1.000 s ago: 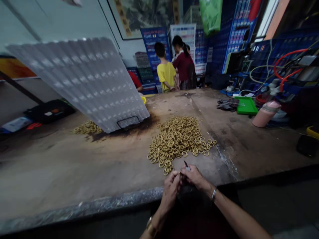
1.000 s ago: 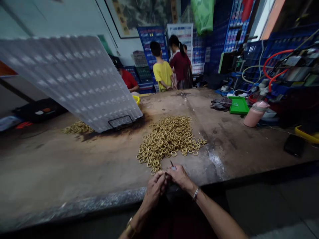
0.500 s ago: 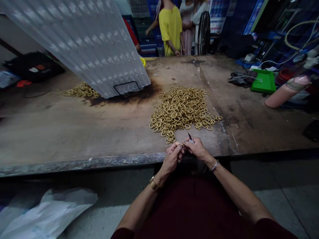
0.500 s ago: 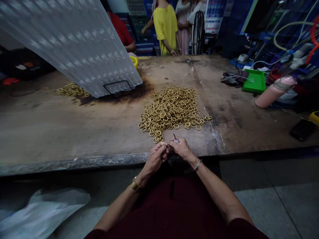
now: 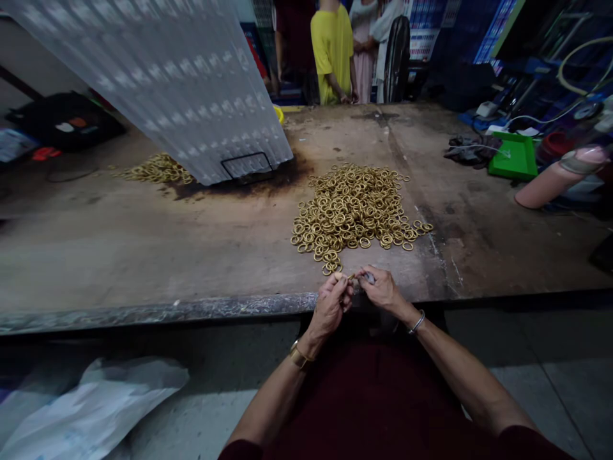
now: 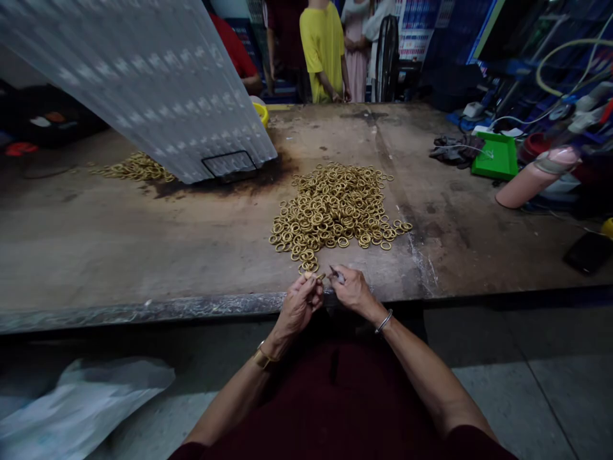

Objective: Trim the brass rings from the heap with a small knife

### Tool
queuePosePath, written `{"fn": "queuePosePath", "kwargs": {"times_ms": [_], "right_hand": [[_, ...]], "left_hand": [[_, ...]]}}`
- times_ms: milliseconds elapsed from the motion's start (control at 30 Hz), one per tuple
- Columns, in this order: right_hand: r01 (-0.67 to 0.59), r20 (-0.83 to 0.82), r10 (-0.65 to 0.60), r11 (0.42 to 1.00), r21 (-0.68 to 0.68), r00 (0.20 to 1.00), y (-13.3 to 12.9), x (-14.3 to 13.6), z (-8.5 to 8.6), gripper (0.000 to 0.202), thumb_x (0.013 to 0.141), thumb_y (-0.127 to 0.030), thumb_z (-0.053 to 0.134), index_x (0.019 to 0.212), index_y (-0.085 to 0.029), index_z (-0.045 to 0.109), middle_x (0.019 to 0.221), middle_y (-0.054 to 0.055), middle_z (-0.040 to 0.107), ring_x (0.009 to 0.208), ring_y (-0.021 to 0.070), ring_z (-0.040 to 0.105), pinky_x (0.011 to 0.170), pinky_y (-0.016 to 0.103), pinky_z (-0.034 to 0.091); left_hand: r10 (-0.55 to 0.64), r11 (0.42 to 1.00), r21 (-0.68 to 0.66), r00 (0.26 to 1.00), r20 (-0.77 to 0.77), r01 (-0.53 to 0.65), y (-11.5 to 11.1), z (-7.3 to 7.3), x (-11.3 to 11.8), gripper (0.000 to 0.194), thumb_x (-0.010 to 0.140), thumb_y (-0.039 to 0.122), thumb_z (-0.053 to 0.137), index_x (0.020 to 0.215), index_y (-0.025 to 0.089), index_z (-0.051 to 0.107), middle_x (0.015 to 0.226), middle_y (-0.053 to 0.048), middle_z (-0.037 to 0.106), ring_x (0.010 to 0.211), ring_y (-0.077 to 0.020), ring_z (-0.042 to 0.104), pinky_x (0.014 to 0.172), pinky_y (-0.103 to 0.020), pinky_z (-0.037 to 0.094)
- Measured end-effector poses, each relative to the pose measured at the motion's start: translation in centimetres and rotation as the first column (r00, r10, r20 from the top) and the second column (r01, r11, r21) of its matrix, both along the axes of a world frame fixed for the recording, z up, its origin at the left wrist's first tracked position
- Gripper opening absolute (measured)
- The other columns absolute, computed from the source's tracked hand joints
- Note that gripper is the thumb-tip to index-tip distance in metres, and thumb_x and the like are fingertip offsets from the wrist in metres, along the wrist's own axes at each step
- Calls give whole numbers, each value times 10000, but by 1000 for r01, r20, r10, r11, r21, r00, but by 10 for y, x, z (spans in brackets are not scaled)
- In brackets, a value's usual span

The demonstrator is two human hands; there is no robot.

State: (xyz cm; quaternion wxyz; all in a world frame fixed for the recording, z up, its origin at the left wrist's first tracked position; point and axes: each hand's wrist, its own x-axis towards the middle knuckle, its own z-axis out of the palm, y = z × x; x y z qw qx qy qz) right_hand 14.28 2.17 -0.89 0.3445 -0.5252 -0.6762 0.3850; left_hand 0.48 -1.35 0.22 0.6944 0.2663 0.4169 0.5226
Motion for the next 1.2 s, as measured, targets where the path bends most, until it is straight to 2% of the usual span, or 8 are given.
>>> {"fn": "queuePosePath", "kwargs": {"times_ms": [100,233,500,667,800,900,1033,1200], "right_hand": [[-153,119,142,984,89,983,-6,3,0,148,754,-180,475,748,-176,623,604,-11,565,531,93,440,544,198,322],[-220,196,196,970,105,961,-8,4,2,177,758,-159,441,731,-180,615,600,-8,553,528,102,423,546,207,303],[-319,250,326,945,-70,912,-3,9,6,207,787,-182,433,777,-206,638,628,-7,594,562,119,468,549,211,307],[-175,568,152,985,-14,809,9,13,6,261,764,-165,464,930,-210,660,694,34,654,611,153,541,569,242,297],[3,613,-70,994,110,787,32,12,7,276,818,-185,428,1012,-200,624,817,52,685,699,167,588,606,247,316],[150,615,-221,975,165,757,53,9,4,271,863,-220,424,1083,-175,576,935,82,681,799,182,604,655,250,337],[231,672,-266,962,143,691,72,2,-2,260,892,-343,445,1052,-175,563,962,110,672,811,207,616,652,273,341],[209,716,-251,967,149,652,75,-3,-3,204,881,-264,445,1030,-186,560,939,108,669,803,204,620,639,275,330]], "left_hand": [[13,1000,12,1000,-22,-12,0,-2,1,410,660,501,708,740,176,470,554,67,515,377,-22,347,377,-155,245],[7,999,40,997,-75,-4,1,-5,1,430,655,531,701,727,178,466,552,70,506,379,-23,351,375,-155,248],[-39,995,82,992,-118,49,-4,-13,-6,387,705,508,677,718,178,477,554,65,491,403,-28,355,391,-160,258],[-123,992,45,991,52,120,-8,3,-6,375,710,465,695,695,179,453,523,67,462,398,-30,341,390,-157,248],[-119,992,-17,965,232,126,-2,14,-7,344,720,425,691,715,172,459,620,35,529,421,-32,357,377,-154,242],[-89,989,-90,954,287,119,2,11,-9,318,705,377,697,697,158,467,708,-4,585,472,-43,420,391,-156,275],[-29,990,-125,962,272,65,3,0,-11,294,660,334,702,691,163,464,719,-27,623,484,-68,458,403,-180,314],[-27,991,-116,964,265,59,2,-5,-12,292,638,297,716,710,170,463,723,-12,616,501,-73,489,419,-180,336]]}}
